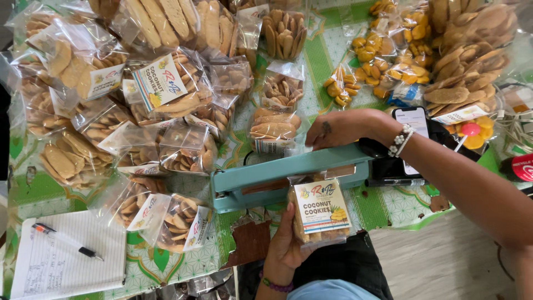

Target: The person places clear plastic bags filled with cookies into a manual heat sealer, presses the handle to seal the top, and then removes the sealed bag. This process is repeated for multiple bags of cookies on a table covered with a green patterned tablecloth.

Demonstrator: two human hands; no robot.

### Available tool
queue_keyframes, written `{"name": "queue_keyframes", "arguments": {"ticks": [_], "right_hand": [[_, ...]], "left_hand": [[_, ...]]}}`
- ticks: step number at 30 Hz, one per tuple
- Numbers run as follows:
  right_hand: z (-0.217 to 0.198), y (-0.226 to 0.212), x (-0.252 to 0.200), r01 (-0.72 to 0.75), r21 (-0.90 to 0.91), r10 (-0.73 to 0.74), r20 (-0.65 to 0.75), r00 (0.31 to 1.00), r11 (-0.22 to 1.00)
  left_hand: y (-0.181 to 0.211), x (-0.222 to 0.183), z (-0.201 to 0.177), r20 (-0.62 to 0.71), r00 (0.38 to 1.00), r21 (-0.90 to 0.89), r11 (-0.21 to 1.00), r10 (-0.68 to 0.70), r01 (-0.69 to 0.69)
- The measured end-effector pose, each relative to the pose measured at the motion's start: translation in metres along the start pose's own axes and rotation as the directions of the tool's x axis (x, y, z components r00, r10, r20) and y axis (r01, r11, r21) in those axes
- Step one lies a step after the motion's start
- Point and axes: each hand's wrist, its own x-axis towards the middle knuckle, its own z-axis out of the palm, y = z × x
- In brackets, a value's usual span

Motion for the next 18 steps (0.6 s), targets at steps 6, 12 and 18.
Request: {"name": "queue_keyframes", "arguments": {"ticks": [6,12,18], "right_hand": [[0.004,0.003,0.012,0.007,0.020,-0.007,0.036,0.999,1.000],[0.009,-0.001,0.020,0.041,0.126,-0.050,0.072,0.996,0.991],[0.008,-0.011,0.016,0.134,0.059,-0.131,-0.049,0.990,0.989]], "left_hand": [[0.001,0.000,0.000,0.003,0.999,-0.029,0.999,-0.044,0.044],[0.001,0.002,-0.007,-0.072,0.997,0.006,1.000,-0.013,0.014],[0.002,0.003,-0.013,0.001,0.999,-0.012,0.999,-0.037,0.037]]}}
